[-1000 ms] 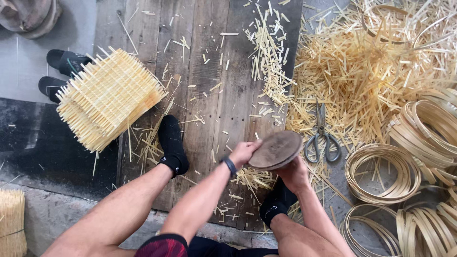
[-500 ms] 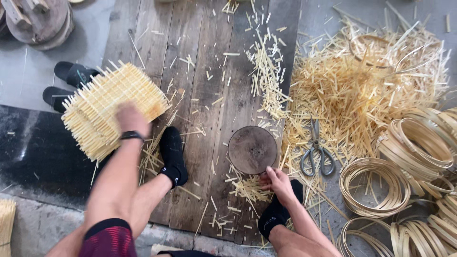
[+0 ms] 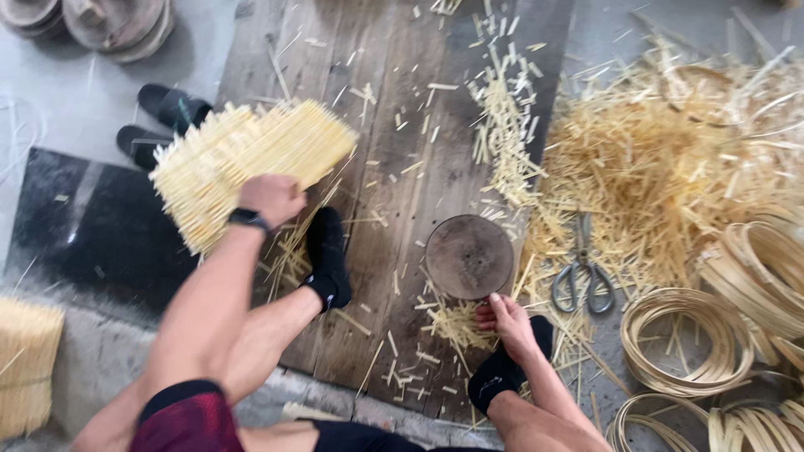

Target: The person assembles and trims a bamboo basket by hand using shears and bamboo strips.

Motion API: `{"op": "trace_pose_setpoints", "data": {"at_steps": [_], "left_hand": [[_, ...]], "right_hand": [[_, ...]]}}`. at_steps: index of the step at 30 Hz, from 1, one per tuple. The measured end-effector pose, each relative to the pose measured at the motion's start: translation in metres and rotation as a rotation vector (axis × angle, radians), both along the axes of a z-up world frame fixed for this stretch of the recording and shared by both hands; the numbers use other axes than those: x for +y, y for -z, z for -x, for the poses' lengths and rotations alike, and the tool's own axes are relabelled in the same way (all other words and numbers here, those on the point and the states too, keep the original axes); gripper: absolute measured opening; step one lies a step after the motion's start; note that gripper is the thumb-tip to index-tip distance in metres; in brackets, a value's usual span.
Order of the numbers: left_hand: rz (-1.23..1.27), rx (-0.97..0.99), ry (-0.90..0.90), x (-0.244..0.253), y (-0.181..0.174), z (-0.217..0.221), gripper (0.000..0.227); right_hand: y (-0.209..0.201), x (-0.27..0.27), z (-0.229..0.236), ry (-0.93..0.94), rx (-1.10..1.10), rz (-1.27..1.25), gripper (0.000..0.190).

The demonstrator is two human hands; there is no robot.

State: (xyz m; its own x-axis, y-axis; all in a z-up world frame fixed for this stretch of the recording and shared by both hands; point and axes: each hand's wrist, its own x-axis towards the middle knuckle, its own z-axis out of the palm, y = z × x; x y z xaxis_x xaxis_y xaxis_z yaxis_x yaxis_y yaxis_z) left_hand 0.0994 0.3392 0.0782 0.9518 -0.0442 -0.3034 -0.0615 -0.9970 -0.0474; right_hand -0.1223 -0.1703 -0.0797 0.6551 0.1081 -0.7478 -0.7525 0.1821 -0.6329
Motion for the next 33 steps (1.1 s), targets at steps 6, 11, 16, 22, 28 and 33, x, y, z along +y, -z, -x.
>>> {"op": "trace_pose_setpoints", "data": {"at_steps": [6,11,16,22,28,33], "left_hand": [[0.27,0.023,-0.288,-0.011,0.008,-0.005,0.054],[0.207,-0.572,-0.105,-0.05,-0.034,-0.013,0.018],[0.455,-0.73,0.612,-0.179,-0.015,0.047,0.02],[0.674,-0.267,0.782,-0.26,0.046,0.153,0.03],[0.752,-0.213,-0.151,-0.261,0.06,0.123,0.073],[1.221,0.415,-0.781,-0.224,0.13,0.08,0.048]], "right_hand": [[-0.006,-0.001,0.002,-0.013,-0.034,-0.005,0.038],[-0.014,-0.003,0.001,0.094,-0.035,0.157,0.033],[-0.024,-0.023,-0.023,0.403,-0.158,-0.087,0.044],[-0.052,-0.025,-0.065,0.327,-0.16,-0.1,0.03],[-0.044,-0.024,-0.063,0.257,-0.255,0.12,0.024],[-0.04,-0.019,-0.064,0.265,-0.285,0.209,0.026]]}}
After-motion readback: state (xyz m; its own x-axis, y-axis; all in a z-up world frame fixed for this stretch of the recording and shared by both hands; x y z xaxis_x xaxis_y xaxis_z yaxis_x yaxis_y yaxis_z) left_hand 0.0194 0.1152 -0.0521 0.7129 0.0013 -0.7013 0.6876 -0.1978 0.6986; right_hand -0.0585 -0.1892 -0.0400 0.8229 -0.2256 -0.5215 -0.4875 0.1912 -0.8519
